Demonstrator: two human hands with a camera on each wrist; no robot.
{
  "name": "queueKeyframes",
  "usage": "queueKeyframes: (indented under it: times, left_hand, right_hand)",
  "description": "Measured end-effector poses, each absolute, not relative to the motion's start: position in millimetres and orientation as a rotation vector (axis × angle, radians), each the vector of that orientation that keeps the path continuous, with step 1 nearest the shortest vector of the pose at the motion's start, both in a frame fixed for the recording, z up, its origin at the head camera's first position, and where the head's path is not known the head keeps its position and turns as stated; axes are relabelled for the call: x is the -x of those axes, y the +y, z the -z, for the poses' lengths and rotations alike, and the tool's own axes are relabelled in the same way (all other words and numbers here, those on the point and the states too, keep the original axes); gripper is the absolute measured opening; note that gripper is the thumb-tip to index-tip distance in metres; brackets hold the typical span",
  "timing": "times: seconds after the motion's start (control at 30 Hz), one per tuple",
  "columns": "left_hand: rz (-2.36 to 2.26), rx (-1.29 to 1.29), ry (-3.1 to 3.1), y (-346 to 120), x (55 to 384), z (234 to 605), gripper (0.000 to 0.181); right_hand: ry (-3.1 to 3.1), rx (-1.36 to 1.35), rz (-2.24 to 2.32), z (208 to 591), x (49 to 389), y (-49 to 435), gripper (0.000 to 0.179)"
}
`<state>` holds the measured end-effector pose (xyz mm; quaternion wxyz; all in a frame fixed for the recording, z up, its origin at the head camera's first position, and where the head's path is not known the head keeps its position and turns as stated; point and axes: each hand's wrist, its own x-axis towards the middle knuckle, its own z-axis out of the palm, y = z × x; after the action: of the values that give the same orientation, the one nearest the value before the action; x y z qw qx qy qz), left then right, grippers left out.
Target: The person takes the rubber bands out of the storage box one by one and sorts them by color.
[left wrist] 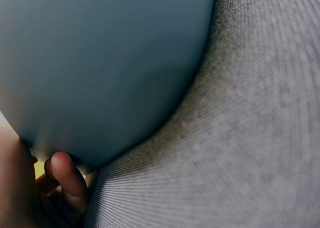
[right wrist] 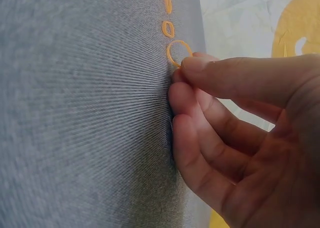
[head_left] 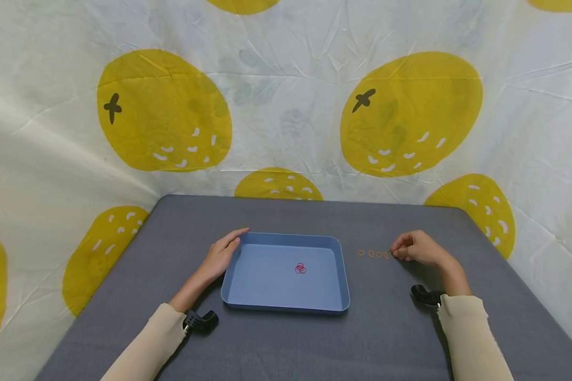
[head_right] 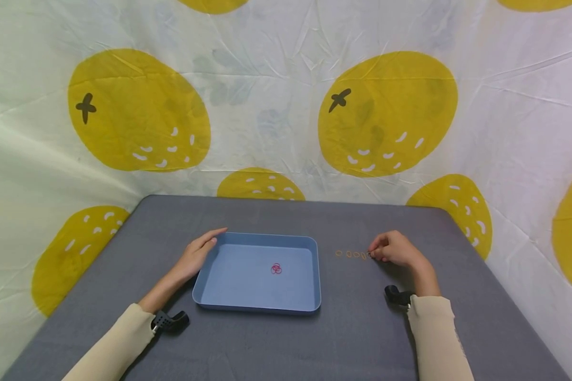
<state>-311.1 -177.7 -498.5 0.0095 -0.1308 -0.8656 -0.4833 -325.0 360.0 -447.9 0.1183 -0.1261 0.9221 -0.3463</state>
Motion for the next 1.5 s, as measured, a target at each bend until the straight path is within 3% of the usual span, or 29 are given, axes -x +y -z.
queueKeyframes:
  times: [1.5]
  left_hand:
    - [1.487, 0.370, -2.710, -176.3, 312.4, 498.1, 0.041]
  right_hand:
    - [2.712, 0.310, 0.966, 444.3, 324.2, 356.1, 0.016]
